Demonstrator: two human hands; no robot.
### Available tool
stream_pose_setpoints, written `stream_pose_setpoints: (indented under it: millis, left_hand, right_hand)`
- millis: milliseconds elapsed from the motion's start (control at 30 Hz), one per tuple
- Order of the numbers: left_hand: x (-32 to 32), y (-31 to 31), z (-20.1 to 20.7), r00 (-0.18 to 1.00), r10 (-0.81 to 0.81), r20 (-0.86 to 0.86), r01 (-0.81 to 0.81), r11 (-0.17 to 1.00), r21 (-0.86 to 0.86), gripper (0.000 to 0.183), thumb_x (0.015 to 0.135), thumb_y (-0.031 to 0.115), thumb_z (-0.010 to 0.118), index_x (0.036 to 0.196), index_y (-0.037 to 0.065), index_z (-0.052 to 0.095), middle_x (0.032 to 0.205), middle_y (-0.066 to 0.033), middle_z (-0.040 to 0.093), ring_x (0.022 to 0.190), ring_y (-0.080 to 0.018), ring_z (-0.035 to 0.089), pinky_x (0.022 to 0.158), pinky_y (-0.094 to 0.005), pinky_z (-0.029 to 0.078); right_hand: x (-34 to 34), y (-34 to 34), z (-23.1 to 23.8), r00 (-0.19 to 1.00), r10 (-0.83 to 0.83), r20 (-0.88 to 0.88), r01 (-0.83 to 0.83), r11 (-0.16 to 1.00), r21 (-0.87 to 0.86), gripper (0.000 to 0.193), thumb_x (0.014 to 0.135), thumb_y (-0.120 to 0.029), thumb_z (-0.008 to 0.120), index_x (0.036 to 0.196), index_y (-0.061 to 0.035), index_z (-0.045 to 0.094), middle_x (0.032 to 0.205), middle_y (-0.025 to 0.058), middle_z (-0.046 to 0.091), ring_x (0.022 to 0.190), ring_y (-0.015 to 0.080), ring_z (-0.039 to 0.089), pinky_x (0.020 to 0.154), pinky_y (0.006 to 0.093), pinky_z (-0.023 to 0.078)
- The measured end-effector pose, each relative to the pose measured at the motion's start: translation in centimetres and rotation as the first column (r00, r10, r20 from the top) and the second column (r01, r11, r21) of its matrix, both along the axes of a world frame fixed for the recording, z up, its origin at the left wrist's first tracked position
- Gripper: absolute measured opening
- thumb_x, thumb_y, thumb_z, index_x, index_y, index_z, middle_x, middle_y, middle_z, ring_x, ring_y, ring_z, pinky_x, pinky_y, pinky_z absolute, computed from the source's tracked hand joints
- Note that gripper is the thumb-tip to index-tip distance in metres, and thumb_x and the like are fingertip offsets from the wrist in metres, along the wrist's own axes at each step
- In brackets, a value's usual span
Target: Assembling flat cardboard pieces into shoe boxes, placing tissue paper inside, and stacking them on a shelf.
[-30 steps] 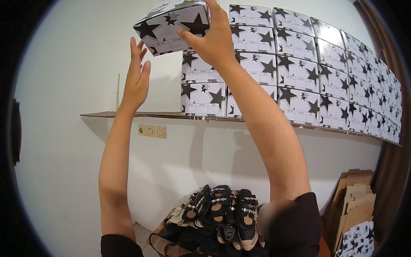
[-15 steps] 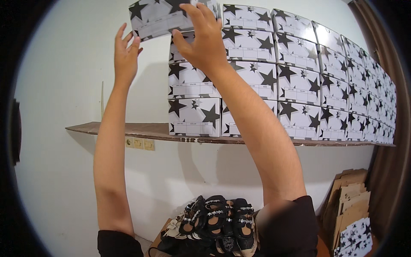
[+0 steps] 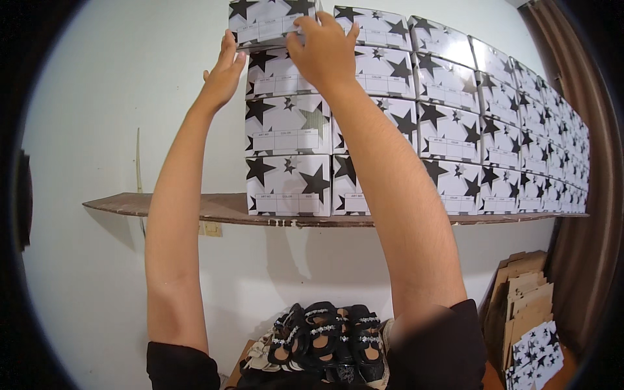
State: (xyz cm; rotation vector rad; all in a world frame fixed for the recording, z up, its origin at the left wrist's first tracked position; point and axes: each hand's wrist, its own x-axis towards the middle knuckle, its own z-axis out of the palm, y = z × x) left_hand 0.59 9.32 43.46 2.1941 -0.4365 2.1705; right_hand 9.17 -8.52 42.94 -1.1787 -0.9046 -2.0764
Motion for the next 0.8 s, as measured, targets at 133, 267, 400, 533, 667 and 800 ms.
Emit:
stream_pose_setpoints:
  millis: [133,267,400,533,667,800]
  left_hand:
    - [1.4,1.9,0.5,0.997,0.072,0.021,-0.07,0.995,-0.066,0.073,0.093,0.044,0.034,0.145,0.014,-0.006,0.152,-0.013,0.004,0.14,-0.0258,0.008,0.102,-0.0639,0.0]
    - [3.6,3.4,-0.1,0.985,-0.148,0.086,0.151,0.988,-0.033,0.088,0.087,0.049,0.045,0.143,0.008,-0.01,0.151,-0.0174,0.004,0.139,-0.0296,0.01,0.102,-0.0645,0.006]
    - [4.6,1.5,-4.8,0.996,0.072,-0.043,-0.075,0.994,-0.073,0.085,0.091,0.047,0.042,0.142,0.0,-0.007,0.15,-0.0187,0.0,0.139,-0.0303,0.009,0.106,-0.0574,0.006]
    - [5.1,2.5,-5.4,0.992,-0.027,0.119,0.034,0.998,-0.056,0.081,0.092,0.049,0.037,0.143,0.002,-0.005,0.15,-0.0179,0.007,0.139,-0.0302,0.01,0.106,-0.0594,0.006]
    - [5.7,2.7,-5.4,0.988,0.01,0.155,-0.004,0.999,-0.041,0.076,0.093,0.048,0.035,0.143,0.003,0.0,0.149,-0.0171,0.012,0.139,-0.0301,0.011,0.105,-0.0596,0.006]
    - [5.8,2.1,-5.0,0.996,0.034,0.08,-0.028,0.997,-0.075,0.069,0.094,0.043,0.036,0.143,0.004,0.009,0.148,-0.0154,0.019,0.138,-0.0286,0.016,0.107,-0.0556,0.01]
  right_hand:
    - [1.2,2.9,-0.9,0.981,-0.147,0.126,0.117,0.969,0.217,0.049,0.082,-0.04,0.055,0.124,-0.0149,0.05,0.13,0.017,0.045,0.124,0.0296,0.041,0.102,0.0629,0.016]
    - [-1.4,3.5,-0.4,0.939,-0.166,0.301,0.113,0.976,0.185,0.041,0.085,-0.033,0.053,0.123,-0.0166,0.051,0.132,0.0163,0.045,0.126,0.0266,0.04,0.103,0.0598,0.019]
    - [-1.5,4.0,0.6,0.94,-0.301,0.157,0.325,0.933,-0.155,0.052,0.085,-0.046,0.048,0.13,-0.0204,0.045,0.143,0.0143,0.031,0.134,0.032,0.026,0.105,0.0605,0.014]
    - [1.6,5.4,1.2,0.955,-0.285,0.083,0.296,0.941,-0.167,0.053,0.086,-0.054,0.04,0.128,-0.0223,0.047,0.135,0.0099,0.043,0.128,0.0273,0.037,0.102,0.0649,0.012]
    - [3.8,6.6,0.5,0.948,-0.308,0.076,0.311,0.95,-0.02,0.059,0.087,-0.06,0.034,0.134,-0.025,0.042,0.141,0.0067,0.038,0.13,0.0262,0.035,0.103,0.0638,0.01]
    - [2.7,6.7,0.7,0.957,-0.29,-0.023,0.286,0.953,-0.1,0.064,0.087,-0.062,0.03,0.136,-0.0223,0.04,0.143,0.0096,0.034,0.133,0.0274,0.029,0.104,0.0635,0.008]
